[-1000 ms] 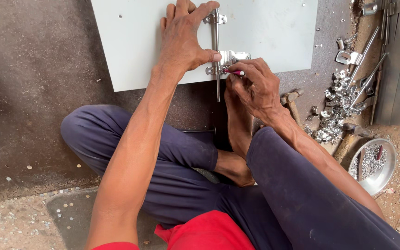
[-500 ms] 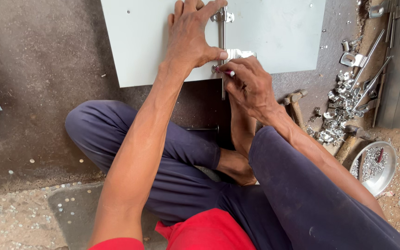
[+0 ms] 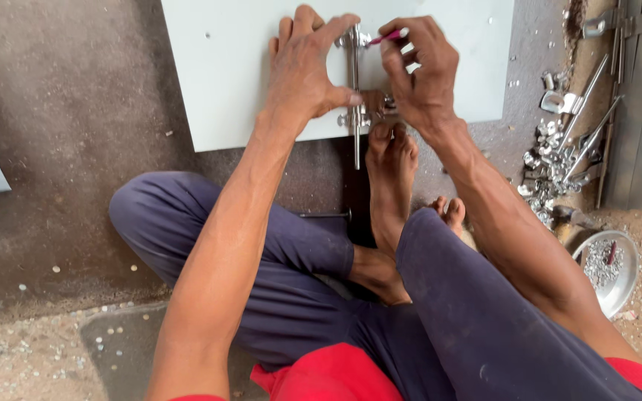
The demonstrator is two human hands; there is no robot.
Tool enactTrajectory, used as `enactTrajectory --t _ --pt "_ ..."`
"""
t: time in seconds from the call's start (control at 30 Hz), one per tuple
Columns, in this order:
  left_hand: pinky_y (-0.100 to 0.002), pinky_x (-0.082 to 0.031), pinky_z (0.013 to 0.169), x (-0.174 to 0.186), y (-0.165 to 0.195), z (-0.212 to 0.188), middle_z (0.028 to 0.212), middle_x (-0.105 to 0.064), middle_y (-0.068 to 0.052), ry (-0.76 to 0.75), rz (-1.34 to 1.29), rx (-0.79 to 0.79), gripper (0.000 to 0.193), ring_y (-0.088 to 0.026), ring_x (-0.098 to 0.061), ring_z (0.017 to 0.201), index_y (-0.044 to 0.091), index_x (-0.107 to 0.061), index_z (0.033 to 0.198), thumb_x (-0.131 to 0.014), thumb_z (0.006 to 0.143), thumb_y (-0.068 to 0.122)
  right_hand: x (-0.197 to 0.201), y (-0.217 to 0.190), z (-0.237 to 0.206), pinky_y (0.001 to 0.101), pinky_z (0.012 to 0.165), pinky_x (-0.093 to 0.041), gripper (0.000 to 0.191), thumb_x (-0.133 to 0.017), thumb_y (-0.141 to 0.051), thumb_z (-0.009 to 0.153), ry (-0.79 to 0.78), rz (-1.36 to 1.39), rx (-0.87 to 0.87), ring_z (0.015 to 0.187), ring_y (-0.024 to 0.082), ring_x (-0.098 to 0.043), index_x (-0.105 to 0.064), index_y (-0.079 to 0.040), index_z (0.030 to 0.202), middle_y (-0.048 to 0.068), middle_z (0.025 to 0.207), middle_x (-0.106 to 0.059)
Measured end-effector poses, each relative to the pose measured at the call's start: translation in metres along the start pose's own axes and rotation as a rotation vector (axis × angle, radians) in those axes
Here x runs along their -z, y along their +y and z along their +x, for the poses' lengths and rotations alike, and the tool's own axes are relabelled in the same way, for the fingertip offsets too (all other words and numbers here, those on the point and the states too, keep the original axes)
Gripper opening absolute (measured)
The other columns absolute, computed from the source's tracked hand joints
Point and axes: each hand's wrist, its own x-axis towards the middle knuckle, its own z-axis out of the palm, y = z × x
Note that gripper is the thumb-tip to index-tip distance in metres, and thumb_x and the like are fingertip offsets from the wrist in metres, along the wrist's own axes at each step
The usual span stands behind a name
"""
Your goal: The person sits on the floor and assembles metal boxes by hammering rivets into pre-drilled holes. They use a hammer and a metal punch to secure the rivets, then attach metal latches to the boxes using a screwdriver.
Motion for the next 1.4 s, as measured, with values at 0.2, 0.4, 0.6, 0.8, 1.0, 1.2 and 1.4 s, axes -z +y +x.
enactTrajectory --t 0.2,0.4,0.6,0.8,1.0,1.2,1.4 --pt "-0.046 -0.042 0.092 0.001 0.001 -0.002 0.11 -0.051 0.0 0.023 -0.013 0.018 0.104 -0.026 -0.048 0.109 0.03 -0.063 0.133 -0.105 0.038 0.032 -0.01 0.009 -0.001 0.026 0.067 -0.062 0.011 -0.062 0.001 0.11 -0.041 -0.012 0.007 0.086 0.017 -0.071 -0.066 0.0 0.12 0.012 0.111 -0.067" --pt "-0.045 -0.042 0.09 -0.009 -0.006 0.0 0.11 -0.051 0.002 0.046 0.008 -0.005 0.104 -0.024 -0.048 0.107 0.032 -0.064 0.131 -0.106 0.036 0.034 -0.013 0.025 -0.001 0.0235 0.067 -0.063 0.012 -0.062 -0.001 0.111 -0.055 -0.026 0.066 0.089 0.016 -0.071 -0.065 0.0 0.122 0.013 0.113 -0.066" --pt "-0.04 -0.046 0.089 -0.018 -0.012 0.001 0.11 -0.052 0.004 0.035 0.062 0.018 0.1 -0.021 -0.05 0.105 0.035 -0.066 0.134 -0.096 0.043 0.008 -0.021 0.019 0.001 0.0214 0.06 -0.06 0.009 -0.066 -0.002 0.111 -0.004 -0.025 0.06 0.087 0.015 -0.071 -0.068 -0.003 0.119 0.01 0.111 -0.068" --pt "-0.044 -0.043 0.086 -0.015 -0.011 0.001 0.108 -0.051 0.002 0.064 0.005 0.0 0.099 -0.024 -0.049 0.105 0.029 -0.065 0.129 -0.103 0.037 0.02 -0.02 -0.002 0.009 0.0261 0.067 -0.058 0.018 -0.068 0.001 0.106 -0.084 -0.027 0.059 0.09 0.017 -0.068 -0.069 -0.002 0.123 0.01 0.114 -0.067" --pt "-0.042 -0.044 0.088 -0.007 -0.006 0.0 0.108 -0.051 0.002 0.015 0.033 0.038 0.096 -0.022 -0.049 0.105 0.032 -0.066 0.129 -0.099 0.041 0.014 -0.021 0.002 0.009 0.0267 0.072 -0.058 0.02 -0.071 0.0 0.106 -0.102 -0.013 0.133 0.096 0.021 -0.068 -0.068 -0.003 0.125 0.01 0.119 -0.066" --pt "-0.043 -0.042 0.089 -0.007 -0.002 0.0 0.105 -0.052 0.002 0.055 0.017 0.016 0.105 -0.023 -0.049 0.103 0.03 -0.063 0.132 -0.105 0.036 0.034 0.037 -0.014 -0.024 0.0258 0.053 -0.037 0.013 -0.065 -0.005 0.098 -0.012 0.01 -0.553 0.065 0.011 -0.049 -0.076 -0.001 0.103 0.008 0.078 -0.064" --pt "-0.045 -0.042 0.086 -0.01 0.002 -0.005 0.105 -0.053 0.003 0.023 0.076 0.039 0.1 -0.022 -0.051 0.102 0.029 -0.053 0.13 -0.105 0.044 0.035 0.055 -0.014 -0.061 0.0208 0.037 -0.028 0.025 -0.058 -0.008 0.088 -0.122 0.297 -1.049 0.045 0.004 -0.042 -0.077 -0.001 0.102 0.002 0.065 -0.067"
